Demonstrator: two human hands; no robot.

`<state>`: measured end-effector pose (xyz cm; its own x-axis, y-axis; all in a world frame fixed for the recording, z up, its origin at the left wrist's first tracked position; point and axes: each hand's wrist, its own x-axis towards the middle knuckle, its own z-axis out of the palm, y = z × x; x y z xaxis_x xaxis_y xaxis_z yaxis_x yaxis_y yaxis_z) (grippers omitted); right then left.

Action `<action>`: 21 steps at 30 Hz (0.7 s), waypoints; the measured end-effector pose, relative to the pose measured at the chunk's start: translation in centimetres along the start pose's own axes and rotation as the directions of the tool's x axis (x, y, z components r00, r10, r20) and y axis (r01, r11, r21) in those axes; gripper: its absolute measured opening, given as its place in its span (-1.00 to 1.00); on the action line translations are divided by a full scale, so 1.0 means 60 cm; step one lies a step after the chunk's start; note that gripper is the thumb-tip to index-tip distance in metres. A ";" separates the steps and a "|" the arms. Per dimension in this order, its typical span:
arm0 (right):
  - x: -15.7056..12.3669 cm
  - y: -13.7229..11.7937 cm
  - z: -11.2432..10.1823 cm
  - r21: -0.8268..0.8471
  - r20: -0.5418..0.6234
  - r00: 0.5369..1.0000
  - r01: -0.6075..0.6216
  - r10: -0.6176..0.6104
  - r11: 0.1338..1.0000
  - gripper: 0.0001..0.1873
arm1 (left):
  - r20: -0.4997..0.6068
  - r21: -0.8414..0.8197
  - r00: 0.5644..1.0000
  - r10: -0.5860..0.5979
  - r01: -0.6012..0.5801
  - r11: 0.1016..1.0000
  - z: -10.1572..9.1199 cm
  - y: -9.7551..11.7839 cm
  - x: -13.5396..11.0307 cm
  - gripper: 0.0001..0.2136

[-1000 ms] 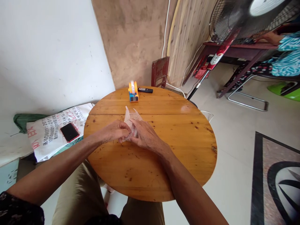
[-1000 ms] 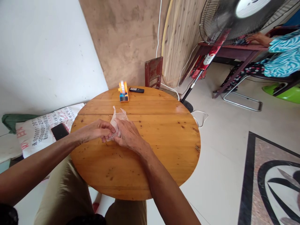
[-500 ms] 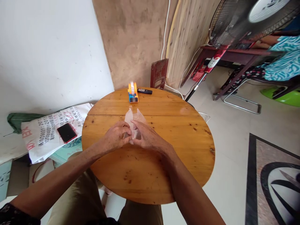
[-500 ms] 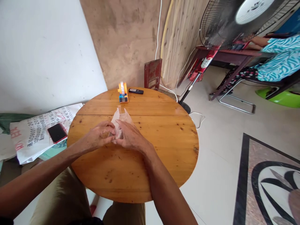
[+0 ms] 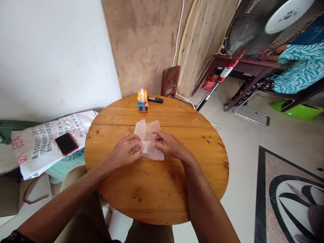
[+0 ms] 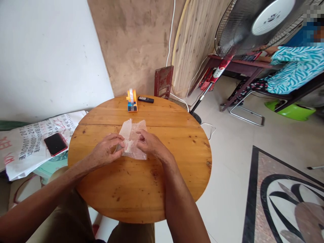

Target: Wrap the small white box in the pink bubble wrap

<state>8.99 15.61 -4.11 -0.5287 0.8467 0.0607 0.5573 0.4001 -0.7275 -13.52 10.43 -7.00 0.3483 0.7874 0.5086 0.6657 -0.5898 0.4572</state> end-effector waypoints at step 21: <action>-0.033 -0.007 0.009 -0.226 -0.070 0.970 -0.241 0.231 0.944 -0.79 | -0.036 0.121 0.990 0.138 -0.133 0.984 0.007 -0.004 -0.007 -0.82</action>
<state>9.42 13.59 -4.30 -0.3395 0.9386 -0.0619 0.7980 0.2525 -0.5472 -13.57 10.33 -7.64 0.4129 0.6912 0.5930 0.6885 -0.6632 0.2937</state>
